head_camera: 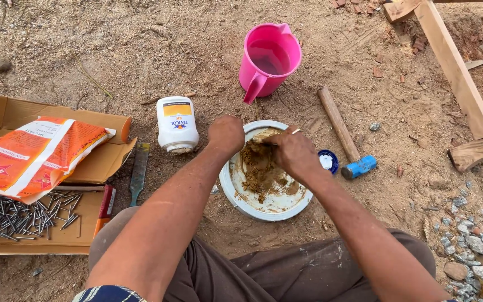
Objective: Mixing wood dust and adhesive on a plate to create wood filler.
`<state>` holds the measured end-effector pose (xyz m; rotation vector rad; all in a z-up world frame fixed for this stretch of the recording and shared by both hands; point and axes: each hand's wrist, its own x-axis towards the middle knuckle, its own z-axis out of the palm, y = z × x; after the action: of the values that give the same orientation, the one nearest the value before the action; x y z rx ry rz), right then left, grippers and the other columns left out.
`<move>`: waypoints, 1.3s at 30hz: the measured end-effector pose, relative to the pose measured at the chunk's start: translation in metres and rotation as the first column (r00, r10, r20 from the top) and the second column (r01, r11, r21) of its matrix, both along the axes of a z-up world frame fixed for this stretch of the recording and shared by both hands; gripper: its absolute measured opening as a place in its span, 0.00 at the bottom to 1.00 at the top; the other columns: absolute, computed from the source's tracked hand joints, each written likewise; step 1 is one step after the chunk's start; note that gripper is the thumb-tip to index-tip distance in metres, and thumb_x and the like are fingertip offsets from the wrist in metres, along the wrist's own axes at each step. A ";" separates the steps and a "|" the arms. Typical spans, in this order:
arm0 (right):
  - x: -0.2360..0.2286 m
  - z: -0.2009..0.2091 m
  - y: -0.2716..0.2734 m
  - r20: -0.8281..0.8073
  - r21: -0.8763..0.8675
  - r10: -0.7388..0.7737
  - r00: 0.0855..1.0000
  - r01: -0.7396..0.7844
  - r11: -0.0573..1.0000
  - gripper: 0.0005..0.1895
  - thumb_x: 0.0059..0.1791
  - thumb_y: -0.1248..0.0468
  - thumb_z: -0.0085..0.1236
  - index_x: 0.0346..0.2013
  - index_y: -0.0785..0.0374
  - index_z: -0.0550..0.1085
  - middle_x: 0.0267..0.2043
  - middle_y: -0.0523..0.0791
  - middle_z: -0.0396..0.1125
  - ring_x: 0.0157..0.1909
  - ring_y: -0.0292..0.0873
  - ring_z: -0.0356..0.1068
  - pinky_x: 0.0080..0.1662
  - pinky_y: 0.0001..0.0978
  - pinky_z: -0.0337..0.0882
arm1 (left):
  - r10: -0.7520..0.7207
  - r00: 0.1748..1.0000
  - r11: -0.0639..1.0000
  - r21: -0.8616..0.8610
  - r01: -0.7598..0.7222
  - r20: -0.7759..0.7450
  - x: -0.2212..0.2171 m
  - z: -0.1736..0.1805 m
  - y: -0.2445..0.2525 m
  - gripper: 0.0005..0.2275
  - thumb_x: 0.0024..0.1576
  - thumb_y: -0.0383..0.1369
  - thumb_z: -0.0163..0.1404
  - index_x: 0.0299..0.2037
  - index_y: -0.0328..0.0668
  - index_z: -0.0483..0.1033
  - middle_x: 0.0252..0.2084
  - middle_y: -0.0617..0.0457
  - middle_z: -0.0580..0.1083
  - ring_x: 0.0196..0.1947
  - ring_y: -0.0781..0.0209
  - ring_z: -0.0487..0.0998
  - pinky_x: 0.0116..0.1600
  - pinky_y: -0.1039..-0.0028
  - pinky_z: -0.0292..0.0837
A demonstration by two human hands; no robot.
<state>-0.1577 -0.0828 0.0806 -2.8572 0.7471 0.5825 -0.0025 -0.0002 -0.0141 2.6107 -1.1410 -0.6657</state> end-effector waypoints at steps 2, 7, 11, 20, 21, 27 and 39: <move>-0.009 -0.027 -0.001 -0.026 -0.035 0.000 1.000 0.000 0.999 0.27 0.57 0.73 0.36 0.60 0.43 0.74 0.48 0.57 0.65 0.30 0.46 0.66 0.31 0.35 0.77 | -0.005 1.000 1.000 0.013 0.005 -0.024 0.000 -0.002 -0.004 0.13 0.58 0.28 0.51 0.52 0.37 0.79 0.52 0.39 0.76 0.53 0.46 0.79 0.54 0.59 0.79; -0.052 -0.023 0.023 -0.096 -0.082 0.261 0.961 -0.269 0.960 0.19 0.62 0.66 0.36 0.60 0.53 0.75 0.40 0.50 0.69 0.31 0.44 0.67 0.33 0.36 0.74 | -0.006 1.000 0.999 0.038 0.006 -0.016 -0.001 0.012 -0.001 0.14 0.57 0.30 0.52 0.52 0.35 0.79 0.52 0.38 0.75 0.54 0.46 0.78 0.53 0.58 0.79; -0.032 -0.006 -0.009 -0.109 0.061 0.010 0.994 -0.003 0.998 0.22 0.55 0.70 0.39 0.55 0.45 0.77 0.54 0.51 0.63 0.30 0.44 0.69 0.31 0.34 0.78 | 0.000 1.000 1.000 0.018 0.000 -0.021 -0.003 0.002 -0.003 0.13 0.58 0.29 0.51 0.52 0.38 0.79 0.52 0.38 0.75 0.53 0.45 0.79 0.54 0.58 0.79; 0.017 -0.016 0.020 -0.011 0.025 0.079 0.997 -0.079 0.997 0.15 0.52 0.56 0.54 0.54 0.45 0.77 0.46 0.53 0.69 0.37 0.47 0.71 0.42 0.40 0.79 | 0.006 1.000 0.999 -0.054 -0.006 -0.001 0.001 -0.011 -0.005 0.13 0.58 0.29 0.51 0.51 0.37 0.80 0.53 0.38 0.76 0.54 0.46 0.79 0.56 0.59 0.78; 0.008 -0.020 0.026 0.127 0.051 0.174 0.977 -0.182 0.982 0.13 0.53 0.61 0.52 0.50 0.45 0.80 0.49 0.53 0.70 0.37 0.46 0.71 0.43 0.41 0.78 | 0.012 1.000 1.000 -0.018 -0.013 -0.025 0.001 -0.002 -0.004 0.12 0.59 0.28 0.50 0.51 0.38 0.80 0.53 0.38 0.76 0.55 0.45 0.79 0.56 0.58 0.78; -0.041 -0.018 0.005 0.132 -0.004 0.561 0.817 -0.566 0.825 0.16 0.53 0.66 0.46 0.45 0.46 0.81 0.46 0.42 0.75 0.36 0.42 0.71 0.42 0.37 0.76 | -0.004 1.000 0.999 0.037 0.005 -0.031 0.001 0.009 -0.002 0.12 0.60 0.28 0.48 0.52 0.38 0.79 0.53 0.38 0.75 0.54 0.45 0.79 0.54 0.57 0.79; -0.075 0.021 -0.016 -0.035 0.355 -0.174 0.984 0.175 0.918 0.13 0.51 0.58 0.58 0.49 0.50 0.81 0.30 0.44 0.78 0.23 0.37 0.67 0.29 0.36 0.68 | -0.007 1.000 1.000 -0.001 0.007 -0.010 0.000 0.001 -0.003 0.12 0.60 0.28 0.48 0.52 0.37 0.80 0.53 0.38 0.76 0.54 0.45 0.79 0.55 0.57 0.78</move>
<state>-0.2329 -0.0987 0.1011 -2.4282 0.7941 0.6243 -0.0027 -0.0033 -0.0130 2.6007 -1.1478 -0.6792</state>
